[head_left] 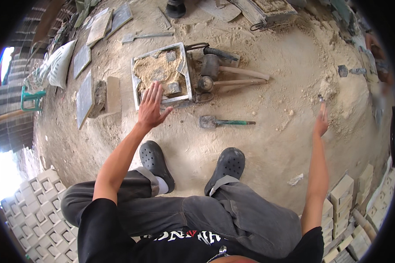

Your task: The person carves and finishes a decorative masonry tile by hand. They use a small trowel-like tool to scrape and shape the internal contours of the stone design, then clear away debris and dust with their hands.

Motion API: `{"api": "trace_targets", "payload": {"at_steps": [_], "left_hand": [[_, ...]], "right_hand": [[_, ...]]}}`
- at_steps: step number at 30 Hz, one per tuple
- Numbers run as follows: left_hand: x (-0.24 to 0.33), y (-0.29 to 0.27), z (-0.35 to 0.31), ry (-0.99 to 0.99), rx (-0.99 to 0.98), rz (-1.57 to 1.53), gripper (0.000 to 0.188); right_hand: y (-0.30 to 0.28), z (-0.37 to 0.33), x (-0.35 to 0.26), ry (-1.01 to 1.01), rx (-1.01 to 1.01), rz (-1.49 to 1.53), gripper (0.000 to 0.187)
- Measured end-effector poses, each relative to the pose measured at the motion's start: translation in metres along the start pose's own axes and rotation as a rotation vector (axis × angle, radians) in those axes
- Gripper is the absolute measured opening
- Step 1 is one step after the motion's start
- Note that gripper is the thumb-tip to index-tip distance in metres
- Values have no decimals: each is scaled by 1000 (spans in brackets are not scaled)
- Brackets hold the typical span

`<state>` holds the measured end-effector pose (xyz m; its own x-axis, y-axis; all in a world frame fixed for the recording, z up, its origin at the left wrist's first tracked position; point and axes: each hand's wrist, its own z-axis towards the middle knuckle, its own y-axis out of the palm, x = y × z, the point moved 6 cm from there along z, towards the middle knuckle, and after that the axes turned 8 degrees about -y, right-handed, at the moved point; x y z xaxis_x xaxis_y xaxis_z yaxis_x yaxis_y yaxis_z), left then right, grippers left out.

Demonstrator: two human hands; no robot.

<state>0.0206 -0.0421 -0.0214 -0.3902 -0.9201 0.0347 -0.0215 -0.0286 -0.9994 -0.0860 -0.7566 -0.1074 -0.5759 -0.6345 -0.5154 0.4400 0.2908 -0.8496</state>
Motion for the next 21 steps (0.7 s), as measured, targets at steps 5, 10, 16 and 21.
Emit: {"api": "trace_targets", "payload": {"at_steps": [5, 10, 16, 21], "left_hand": [[-20, 9, -6, -16, 57, 17, 86], [-33, -1, -16, -81, 111, 15, 91], [-27, -5, 2, -135, 125, -27, 113], [-7, -10, 28, -110, 84, -110, 125]], "right_hand": [[-23, -58, -38, -196, -37, 85, 49], [-30, -109, -131, -294, -176, 175, 46], [-12, -136, -223, -632, -304, 285, 42], [14, -161, -321, -946, -428, 332, 41]]}}
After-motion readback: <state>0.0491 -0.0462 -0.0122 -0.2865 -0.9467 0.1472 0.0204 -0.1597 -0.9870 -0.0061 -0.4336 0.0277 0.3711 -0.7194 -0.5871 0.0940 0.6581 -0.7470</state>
